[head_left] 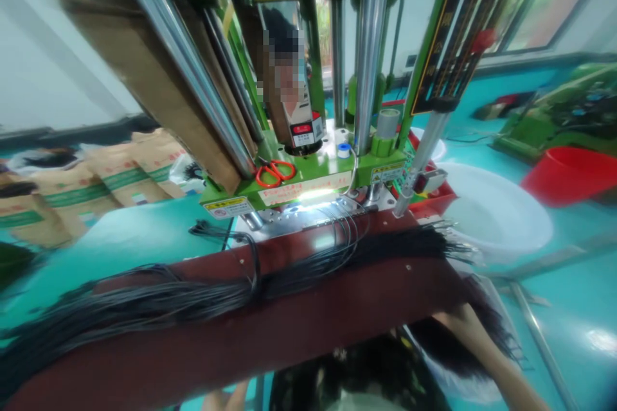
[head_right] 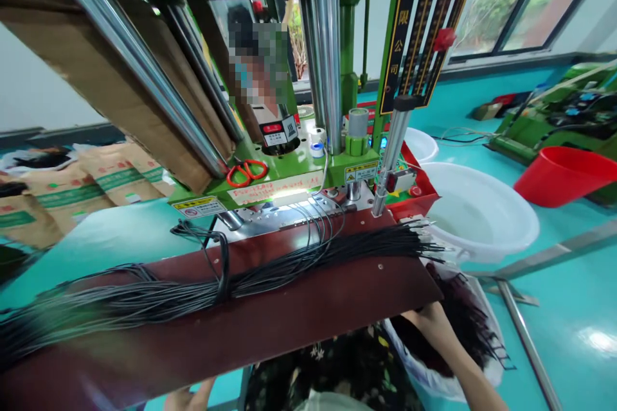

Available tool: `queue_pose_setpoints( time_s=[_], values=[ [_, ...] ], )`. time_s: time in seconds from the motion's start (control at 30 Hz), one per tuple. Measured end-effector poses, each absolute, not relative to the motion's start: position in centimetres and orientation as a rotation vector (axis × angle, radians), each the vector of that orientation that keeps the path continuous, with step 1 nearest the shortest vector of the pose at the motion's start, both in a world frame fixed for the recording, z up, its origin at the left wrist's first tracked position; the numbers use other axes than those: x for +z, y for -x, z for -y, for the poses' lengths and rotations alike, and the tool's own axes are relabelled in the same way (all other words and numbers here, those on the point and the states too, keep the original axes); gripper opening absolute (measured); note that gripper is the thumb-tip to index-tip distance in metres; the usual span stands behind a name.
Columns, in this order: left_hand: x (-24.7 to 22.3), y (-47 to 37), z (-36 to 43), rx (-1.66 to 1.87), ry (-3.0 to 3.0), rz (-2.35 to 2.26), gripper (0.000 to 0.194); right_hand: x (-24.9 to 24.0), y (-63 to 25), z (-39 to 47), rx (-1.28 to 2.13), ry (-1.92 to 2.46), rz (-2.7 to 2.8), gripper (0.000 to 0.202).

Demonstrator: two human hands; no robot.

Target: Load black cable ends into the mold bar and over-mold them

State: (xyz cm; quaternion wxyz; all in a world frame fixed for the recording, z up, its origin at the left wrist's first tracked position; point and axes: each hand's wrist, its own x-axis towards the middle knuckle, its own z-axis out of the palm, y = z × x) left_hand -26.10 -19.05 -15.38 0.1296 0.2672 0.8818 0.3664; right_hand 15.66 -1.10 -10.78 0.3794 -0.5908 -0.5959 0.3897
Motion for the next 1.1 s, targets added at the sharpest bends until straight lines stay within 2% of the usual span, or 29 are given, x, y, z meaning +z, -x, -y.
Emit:
queue_pose_setpoints(
  time_s=[0.23,0.37,0.47,0.63,0.73,0.83,1.0,1.1],
  values=[
    [-16.2,26.7,19.2,1.172,-0.867,-2.482,0.063,-12.6,-16.3,0.7,0.863,1.552,1.559,0.037],
    [-15.4,27.0,18.9,1.161,-0.924,-2.483,0.064,-11.8,-16.3,0.7,0.894,1.559,1.623,0.039],
    [-13.8,28.4,19.3,0.885,-1.035,-2.461,0.063,-10.4,-16.8,0.7,1.052,1.546,1.717,0.039],
    [-6.7,27.1,19.8,0.039,-1.15,-2.175,0.054,-9.8,-18.4,0.5,1.124,1.556,1.839,0.036],
    [-1.3,21.8,17.6,0.134,-1.536,-1.68,0.038,-10.4,-18.7,0.3,1.044,1.563,1.847,0.032],
    [1.4,15.5,12.5,0.366,-2.009,-1.437,0.04,-10.7,-18.5,0.2,1.007,1.556,1.86,0.03],
    [-0.9,9.0,2.3,0.508,-2.564,-1.58,0.052,-10.9,-19.1,0.5,0.879,1.523,1.893,0.033],
    [-2.1,7.3,-1.3,0.35,-2.66,-1.777,0.044,-11.6,-20.6,0.8,0.772,1.516,1.837,0.048]
  ],
)
